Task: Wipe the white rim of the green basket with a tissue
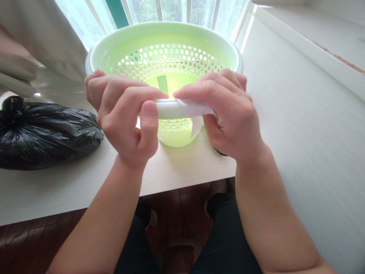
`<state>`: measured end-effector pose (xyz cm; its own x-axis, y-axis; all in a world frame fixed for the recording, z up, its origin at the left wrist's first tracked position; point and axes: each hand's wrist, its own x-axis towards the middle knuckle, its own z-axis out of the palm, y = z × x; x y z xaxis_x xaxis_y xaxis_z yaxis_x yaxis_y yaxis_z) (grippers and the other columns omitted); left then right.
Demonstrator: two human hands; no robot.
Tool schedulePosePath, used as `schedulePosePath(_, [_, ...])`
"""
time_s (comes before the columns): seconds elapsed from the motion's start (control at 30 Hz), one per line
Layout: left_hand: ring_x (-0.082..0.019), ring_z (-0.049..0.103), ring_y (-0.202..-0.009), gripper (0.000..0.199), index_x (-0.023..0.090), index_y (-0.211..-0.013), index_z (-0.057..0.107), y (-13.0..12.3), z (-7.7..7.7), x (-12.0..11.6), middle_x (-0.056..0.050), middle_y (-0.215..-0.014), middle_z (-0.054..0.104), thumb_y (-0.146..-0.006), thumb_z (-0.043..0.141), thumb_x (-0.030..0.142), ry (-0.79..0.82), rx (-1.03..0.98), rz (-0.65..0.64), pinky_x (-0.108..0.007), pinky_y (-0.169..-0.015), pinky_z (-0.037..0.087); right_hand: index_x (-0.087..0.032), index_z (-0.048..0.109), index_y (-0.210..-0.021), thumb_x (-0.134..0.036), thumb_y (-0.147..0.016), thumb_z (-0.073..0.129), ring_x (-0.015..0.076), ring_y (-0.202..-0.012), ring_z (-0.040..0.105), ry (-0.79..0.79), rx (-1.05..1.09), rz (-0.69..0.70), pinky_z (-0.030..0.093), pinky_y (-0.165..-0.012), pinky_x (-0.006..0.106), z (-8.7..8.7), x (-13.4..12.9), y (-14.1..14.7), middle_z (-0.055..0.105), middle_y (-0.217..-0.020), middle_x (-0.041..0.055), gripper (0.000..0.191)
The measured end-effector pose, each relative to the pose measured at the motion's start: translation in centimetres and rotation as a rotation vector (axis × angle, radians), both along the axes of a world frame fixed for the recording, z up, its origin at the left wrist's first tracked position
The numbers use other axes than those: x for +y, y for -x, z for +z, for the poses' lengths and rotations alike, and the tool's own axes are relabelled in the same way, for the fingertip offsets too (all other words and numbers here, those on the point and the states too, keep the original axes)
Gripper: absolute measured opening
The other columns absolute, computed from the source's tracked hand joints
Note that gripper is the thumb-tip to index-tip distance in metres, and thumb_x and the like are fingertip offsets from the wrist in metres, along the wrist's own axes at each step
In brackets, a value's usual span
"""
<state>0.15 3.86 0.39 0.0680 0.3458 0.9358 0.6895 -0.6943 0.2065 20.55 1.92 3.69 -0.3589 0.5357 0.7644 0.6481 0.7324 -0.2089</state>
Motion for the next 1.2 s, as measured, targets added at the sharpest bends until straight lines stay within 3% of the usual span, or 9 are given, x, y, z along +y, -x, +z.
schedulePosePath(0.23, [-0.021,0.064,-0.103,0.035,0.027,-0.094,0.073,0.07,0.08,0.29,-0.001,-0.089,0.067,-0.103,0.042,0.040,-0.027,0.008,0.007,-0.056,-0.115,0.044,-0.035,0.069,-0.114,-0.008,-0.097,0.043,0.0133,-0.096,0.066,-0.006,-0.004,0.006,0.046,-0.098,0.036,-0.02,0.02,-0.14,0.075,-0.102,-0.0051,0.042])
schedulePosePath(0.47, [-0.014,0.063,-0.110,0.038,0.022,-0.098,0.071,0.20,-0.03,0.52,0.002,-0.090,0.059,-0.106,0.039,0.040,-0.072,0.054,-0.014,-0.051,-0.114,0.039,-0.037,0.068,-0.115,-0.008,-0.096,0.044,0.0141,-0.097,0.065,0.018,-0.021,-0.011,0.047,-0.098,0.036,0.07,0.01,-0.15,0.076,-0.104,-0.0053,0.042])
schedulePosePath(0.77, [-0.018,0.066,-0.110,0.036,0.021,-0.097,0.070,0.13,0.17,0.46,0.001,-0.089,0.060,-0.105,0.038,0.036,-0.079,0.068,-0.002,-0.057,-0.111,0.041,-0.024,0.070,-0.120,0.003,-0.091,0.046,0.0134,-0.101,0.060,0.005,-0.017,0.034,0.044,-0.101,0.038,-0.06,-0.27,-0.04,0.072,-0.107,-0.0036,0.046])
schedulePosePath(1.03, [-0.017,0.065,-0.110,0.038,0.022,-0.098,0.071,0.13,0.12,0.33,0.002,-0.090,0.059,-0.105,0.037,0.037,-0.054,0.076,0.011,-0.058,-0.113,0.040,-0.027,0.068,-0.120,-0.003,-0.097,0.045,0.0119,-0.100,0.061,0.000,-0.044,0.018,0.044,-0.100,0.034,-0.02,-0.22,-0.11,0.071,-0.106,-0.0036,0.040])
schedulePosePath(1.2, [-0.018,0.064,-0.106,0.038,0.023,-0.097,0.072,0.03,0.07,0.30,0.000,-0.088,0.060,-0.104,0.039,0.040,-0.064,0.044,0.007,-0.058,-0.112,0.040,-0.036,0.069,-0.114,-0.013,-0.099,0.046,0.0122,-0.095,0.065,-0.019,-0.007,0.001,0.046,-0.098,0.035,0.00,0.02,-0.03,0.075,-0.103,-0.0075,0.036])
